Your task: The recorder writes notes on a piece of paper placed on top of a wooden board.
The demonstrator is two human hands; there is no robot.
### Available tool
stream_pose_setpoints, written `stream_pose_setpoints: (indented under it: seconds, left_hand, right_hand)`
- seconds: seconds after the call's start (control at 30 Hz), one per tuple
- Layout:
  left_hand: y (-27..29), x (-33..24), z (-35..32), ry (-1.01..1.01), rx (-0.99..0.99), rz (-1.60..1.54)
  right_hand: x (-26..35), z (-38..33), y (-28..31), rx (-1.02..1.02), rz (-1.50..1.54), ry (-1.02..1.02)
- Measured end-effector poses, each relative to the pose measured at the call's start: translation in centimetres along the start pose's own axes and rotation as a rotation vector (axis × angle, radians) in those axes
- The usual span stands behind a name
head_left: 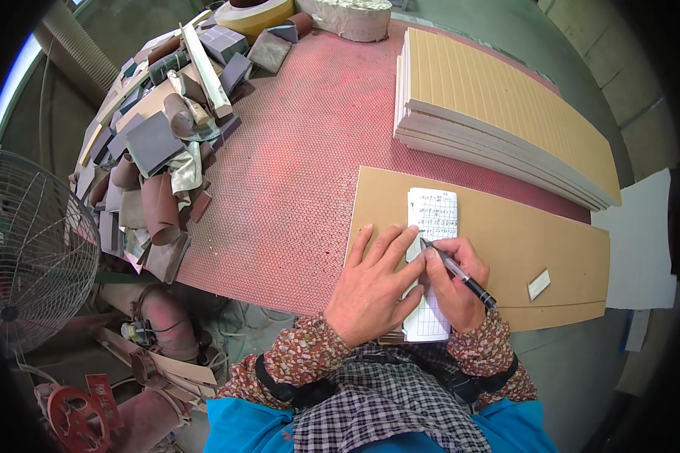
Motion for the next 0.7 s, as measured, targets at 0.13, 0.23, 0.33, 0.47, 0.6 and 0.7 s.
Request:
stream_pose_setpoints:
  seconds: [0.13, 0.23, 0.33, 0.47, 0.6, 0.7]
  left_hand:
    - [0.04, -0.01, 0.01, 0.005, 0.001, -0.001]
    - [0.05, -0.03, 0.04, 0.004, 0.002, -0.002]
    - [0.01, -0.02, 0.07, 0.003, 0.006, -0.003]
    - [-0.03, 0.08, 0.07, 0.016, 0.011, -0.011]
    - [-0.1, -0.04, 0.04, 0.011, 0.025, 0.005]
    - [-0.01, -0.02, 0.11, 0.008, 0.014, 0.001]
  right_hand:
    - [0.37, 0.02, -0.01, -0.004, -0.038, 0.03]
    - [0.55, 0.03, -0.02, -0.005, -0.042, 0.058]
    - [0.42, 0.03, -0.09, 0.003, -0.035, 0.057]
    - [0.53, 0.06, -0.17, 0.001, -0.047, 0.072]
    - [0.74, 0.05, -0.12, -0.003, -0.063, 0.087]
    - [0.38, 0.04, -0.1, 0.002, -0.054, 0.049]
Point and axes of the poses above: each hand's wrist, its own z-axis towards the middle knuckle, its own y-axis out of the back of the hand, x = y × z, the point moved 10 cm from there along z, towards the middle knuckle, and after that the axes turned 9 degrees about -y, right-handed, at the moved point
